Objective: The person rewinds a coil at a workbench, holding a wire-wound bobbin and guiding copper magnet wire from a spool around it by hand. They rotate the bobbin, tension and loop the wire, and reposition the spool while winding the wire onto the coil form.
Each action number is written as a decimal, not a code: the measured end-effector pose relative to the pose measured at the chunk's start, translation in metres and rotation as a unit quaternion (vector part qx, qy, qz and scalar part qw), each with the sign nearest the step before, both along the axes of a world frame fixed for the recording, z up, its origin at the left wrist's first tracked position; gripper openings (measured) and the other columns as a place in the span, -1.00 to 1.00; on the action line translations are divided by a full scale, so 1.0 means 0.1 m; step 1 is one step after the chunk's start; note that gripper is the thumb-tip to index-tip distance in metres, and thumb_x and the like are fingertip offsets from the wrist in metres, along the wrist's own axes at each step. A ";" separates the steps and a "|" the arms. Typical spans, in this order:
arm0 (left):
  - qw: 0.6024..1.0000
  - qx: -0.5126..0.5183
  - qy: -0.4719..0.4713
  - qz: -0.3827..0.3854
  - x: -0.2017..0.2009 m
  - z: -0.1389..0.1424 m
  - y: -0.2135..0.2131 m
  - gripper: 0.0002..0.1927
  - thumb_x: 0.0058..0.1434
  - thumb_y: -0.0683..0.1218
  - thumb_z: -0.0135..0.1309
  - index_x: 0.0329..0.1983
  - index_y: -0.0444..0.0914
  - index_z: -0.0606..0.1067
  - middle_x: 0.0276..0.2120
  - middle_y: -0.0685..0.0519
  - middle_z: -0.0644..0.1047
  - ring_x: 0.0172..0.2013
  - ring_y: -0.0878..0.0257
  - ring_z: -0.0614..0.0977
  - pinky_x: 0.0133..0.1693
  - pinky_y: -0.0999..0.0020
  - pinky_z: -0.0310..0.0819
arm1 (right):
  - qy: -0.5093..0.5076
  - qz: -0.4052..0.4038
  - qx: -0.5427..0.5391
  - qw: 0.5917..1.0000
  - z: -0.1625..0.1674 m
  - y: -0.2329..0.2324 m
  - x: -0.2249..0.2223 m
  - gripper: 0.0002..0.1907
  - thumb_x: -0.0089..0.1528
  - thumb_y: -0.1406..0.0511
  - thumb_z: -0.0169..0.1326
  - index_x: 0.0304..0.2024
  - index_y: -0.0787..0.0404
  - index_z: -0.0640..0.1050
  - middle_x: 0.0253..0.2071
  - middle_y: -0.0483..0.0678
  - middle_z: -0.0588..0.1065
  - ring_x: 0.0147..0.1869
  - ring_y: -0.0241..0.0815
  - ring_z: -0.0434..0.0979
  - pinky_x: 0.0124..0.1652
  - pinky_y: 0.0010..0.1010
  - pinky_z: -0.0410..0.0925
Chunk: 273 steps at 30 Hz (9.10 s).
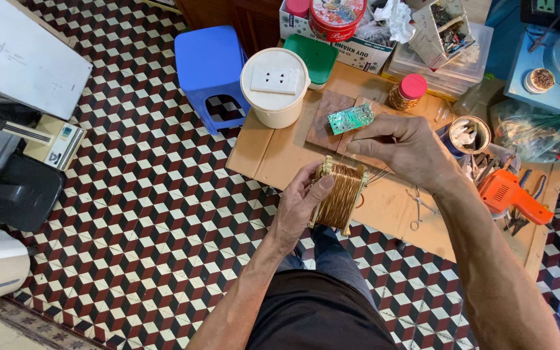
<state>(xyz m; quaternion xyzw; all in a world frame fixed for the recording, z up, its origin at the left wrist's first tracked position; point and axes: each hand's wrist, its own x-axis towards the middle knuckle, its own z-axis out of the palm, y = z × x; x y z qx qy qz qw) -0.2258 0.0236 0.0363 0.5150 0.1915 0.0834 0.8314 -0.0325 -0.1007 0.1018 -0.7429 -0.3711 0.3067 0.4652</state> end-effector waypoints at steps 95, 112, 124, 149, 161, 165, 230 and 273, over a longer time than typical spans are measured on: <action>0.925 0.275 0.114 -0.237 1.70 -0.37 0.53 -0.33 0.23 0.34 0.08 0.17 -0.22 0.64 0.05 0.01 0.52 0.13 0.21 0.53 0.11 0.25 0.39 | 0.451 -0.127 0.027 0.883 -1.21 -0.33 0.89 -0.79 0.26 0.17 0.09 -0.24 0.18 0.54 -0.25 -0.18 0.50 -0.16 -0.38 0.48 -0.09 -0.47 0.42; 0.753 0.653 -0.076 -0.035 1.47 -0.26 0.16 0.09 -0.07 0.13 0.47 0.42 -0.30 0.15 0.38 -0.32 0.24 0.39 -0.20 0.30 0.39 -0.14 0.11 | 0.429 -0.378 0.027 0.820 -1.26 -0.23 0.67 -0.81 0.21 0.18 0.19 -0.33 0.16 0.57 -0.37 -0.20 0.54 -0.37 -0.46 0.46 -0.33 -0.62 0.33; 0.980 0.190 0.053 0.015 1.60 -0.70 0.26 -0.28 0.11 -0.01 0.30 0.29 -0.35 0.32 0.05 -0.11 0.51 0.06 0.17 0.59 0.10 0.27 0.53 | 0.340 -0.235 0.066 0.908 -0.90 -0.15 0.75 -0.72 0.31 0.22 0.06 -0.21 0.34 0.59 -0.26 -0.04 0.66 -0.25 -0.29 0.56 -0.19 -0.46 0.39; 0.966 -0.047 0.127 0.219 1.91 -0.72 -0.08 -0.46 0.17 0.13 0.22 0.04 -0.33 0.45 -0.20 0.01 0.58 -0.23 0.29 0.62 -0.18 0.39 0.54 | -0.006 -0.183 -0.138 0.973 -0.76 -0.19 0.36 -0.76 0.34 0.20 0.02 -0.11 0.21 0.58 -0.58 0.07 0.44 -0.55 -0.14 0.43 -0.41 -0.30 0.35; 0.950 -0.070 0.155 0.261 2.03 -0.72 -0.12 -0.46 0.13 0.13 0.25 0.03 -0.31 0.47 -0.14 0.03 0.56 -0.17 0.30 0.60 -0.11 0.39 0.52 | 0.088 -0.228 -0.144 0.959 -0.93 -0.39 0.20 -0.73 0.35 0.19 0.02 -0.14 0.24 0.61 -0.56 -0.08 0.40 -0.45 -0.31 0.34 -0.41 -0.41 0.30; 0.948 -0.075 0.128 0.283 2.06 -0.72 -0.14 -0.46 0.15 0.11 0.26 0.05 -0.32 0.47 -0.12 0.04 0.56 -0.15 0.32 0.58 -0.10 0.41 0.50 | 0.085 -0.229 -0.115 0.963 -0.98 -0.39 0.20 -0.73 0.35 0.20 0.02 -0.14 0.27 0.59 -0.55 -0.12 0.37 -0.43 -0.34 0.31 -0.41 -0.44 0.29; 0.973 -0.128 0.102 -0.160 1.47 -0.70 0.22 -0.16 0.06 0.05 0.31 0.36 -0.28 0.27 0.04 0.00 0.55 0.05 0.21 0.58 0.12 0.22 0.51 | -0.107 0.230 -0.078 0.964 -1.32 -0.22 1.72 -0.79 0.14 0.29 0.21 -0.19 0.25 0.61 -0.25 0.03 0.56 -0.16 0.01 0.60 -0.16 -0.19 0.43; 0.761 0.642 -0.069 -0.059 1.23 -1.43 -0.15 -0.15 0.01 -0.06 0.47 0.34 0.00 0.30 0.23 0.03 0.31 0.31 0.04 0.31 0.37 -0.01 0.19 | -0.173 0.007 -0.145 0.974 -1.20 -0.46 0.93 -0.86 0.18 0.33 0.19 -0.39 0.26 0.50 -0.49 0.01 0.43 -0.36 0.00 0.43 -0.29 -0.18 0.34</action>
